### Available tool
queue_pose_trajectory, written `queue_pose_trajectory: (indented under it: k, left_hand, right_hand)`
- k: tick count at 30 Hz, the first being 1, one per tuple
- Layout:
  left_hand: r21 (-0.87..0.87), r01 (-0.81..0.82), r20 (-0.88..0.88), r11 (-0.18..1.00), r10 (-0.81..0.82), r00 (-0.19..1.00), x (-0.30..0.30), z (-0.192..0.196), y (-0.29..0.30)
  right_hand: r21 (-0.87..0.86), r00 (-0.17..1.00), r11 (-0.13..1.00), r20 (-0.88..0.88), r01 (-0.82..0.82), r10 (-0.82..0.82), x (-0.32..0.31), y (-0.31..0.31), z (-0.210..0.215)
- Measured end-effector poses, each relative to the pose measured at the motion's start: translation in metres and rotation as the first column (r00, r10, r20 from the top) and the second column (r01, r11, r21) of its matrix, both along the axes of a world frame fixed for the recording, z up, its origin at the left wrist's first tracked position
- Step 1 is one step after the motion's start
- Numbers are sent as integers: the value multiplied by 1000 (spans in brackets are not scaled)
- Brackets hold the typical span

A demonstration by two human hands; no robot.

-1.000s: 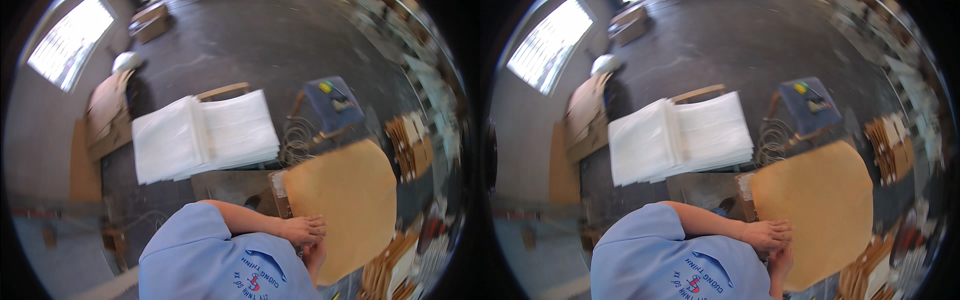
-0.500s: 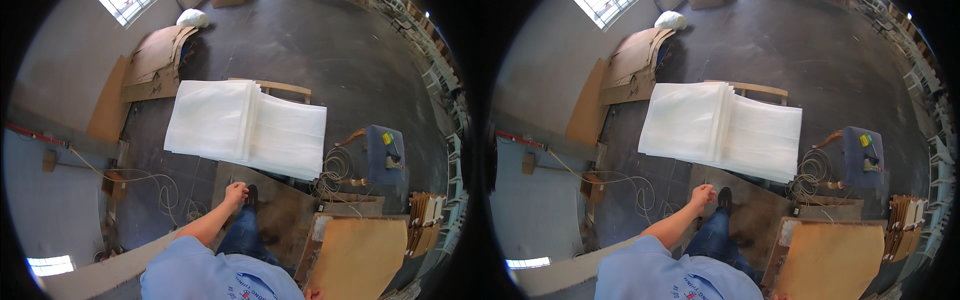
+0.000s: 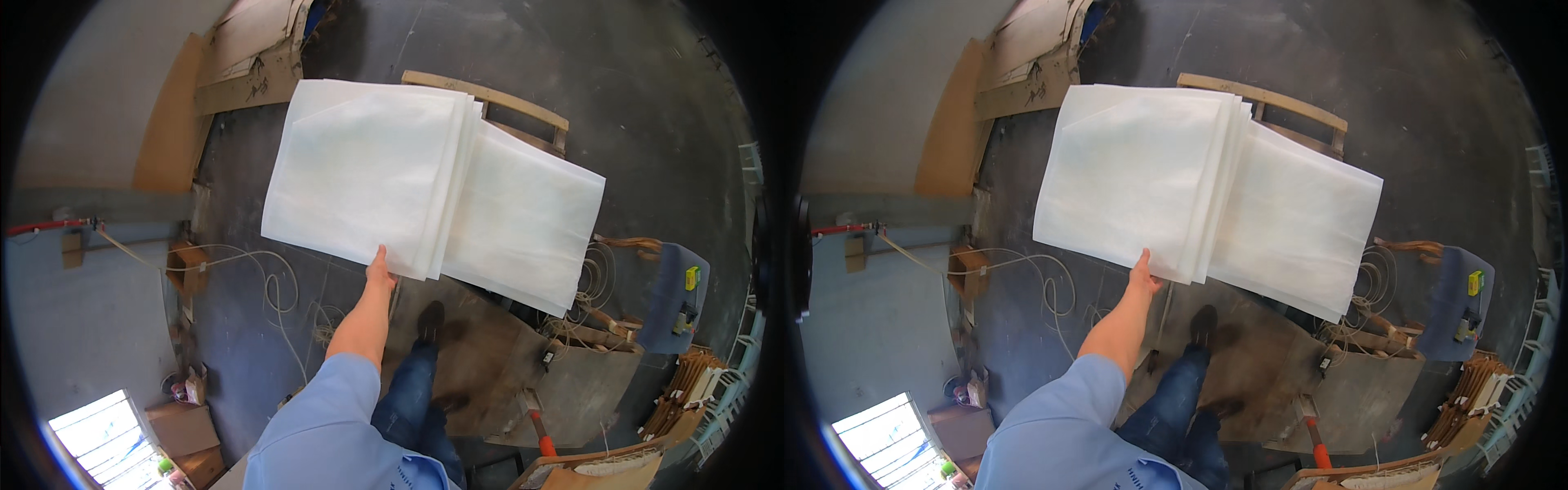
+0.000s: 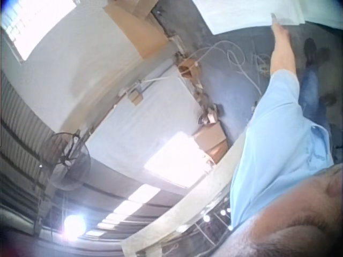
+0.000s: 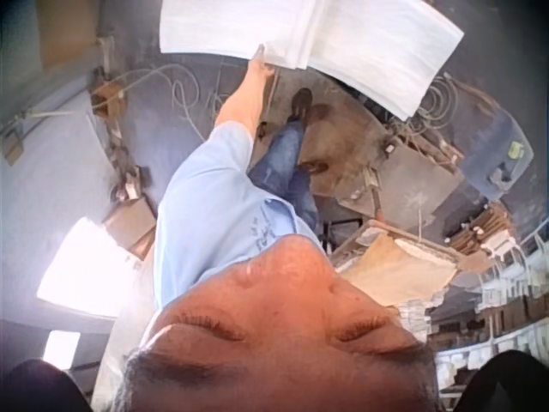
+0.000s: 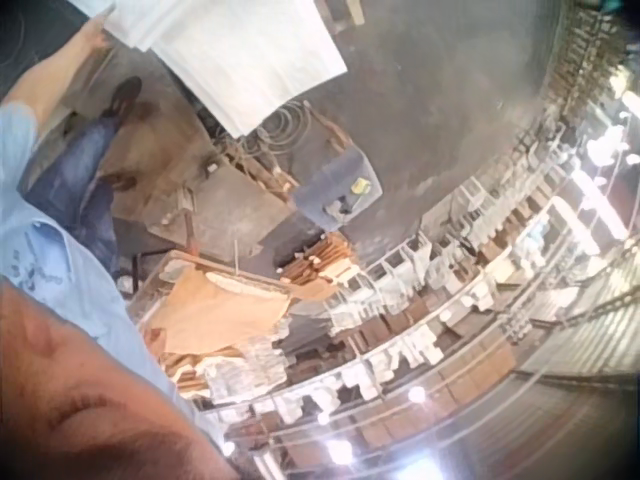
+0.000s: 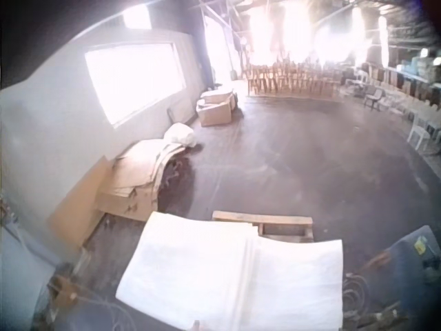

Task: The person uses a staple gun to attach a white fabric cover to a wooden chair seat frame, then places a brown paper sheet over the seat and staples it in place. The person repeats the process with another seat, aligning and securing the fabric and paper layers.

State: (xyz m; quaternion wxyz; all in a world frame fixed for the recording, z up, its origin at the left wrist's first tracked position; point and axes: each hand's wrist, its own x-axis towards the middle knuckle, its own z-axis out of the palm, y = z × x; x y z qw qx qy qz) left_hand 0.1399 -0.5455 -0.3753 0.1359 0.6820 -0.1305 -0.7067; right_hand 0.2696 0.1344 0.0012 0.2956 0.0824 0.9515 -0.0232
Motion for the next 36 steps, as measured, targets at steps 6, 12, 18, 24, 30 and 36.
queue_pose_trajectory:
  k: [6, 12, 18, 24, 30, 36]
  left_hand:
    - [-57, -316, -214, 947, 298, 930, 16, -9, -43]
    - [-16, -129, -201, 992, 123, 972, 26, -22, -56]
    - [15, -239, -215, 971, 236, 948, 15, -35, -62]
    - [-78, -271, -356, 959, 227, 907, 0, -3, -64]
    - [-251, -180, -509, 951, 29, 860, -13, 49, -106]
    - [-335, -115, -398, 935, -29, 917, -48, 148, -182]
  right_hand:
    - [80, 992, 994, 104, -77, 69, -31, -1, 4]
    - [119, 989, 990, 135, -81, 65, -24, -6, 9]
    - [148, 986, 983, 138, -111, 91, -26, -7, 12]
    - [170, 989, 981, 133, -93, 71, -17, -8, 11]
    - [130, 990, 988, 122, -83, 68, -3, -4, 13]
    - [98, 989, 987, 85, -129, 121, 31, 16, 46]
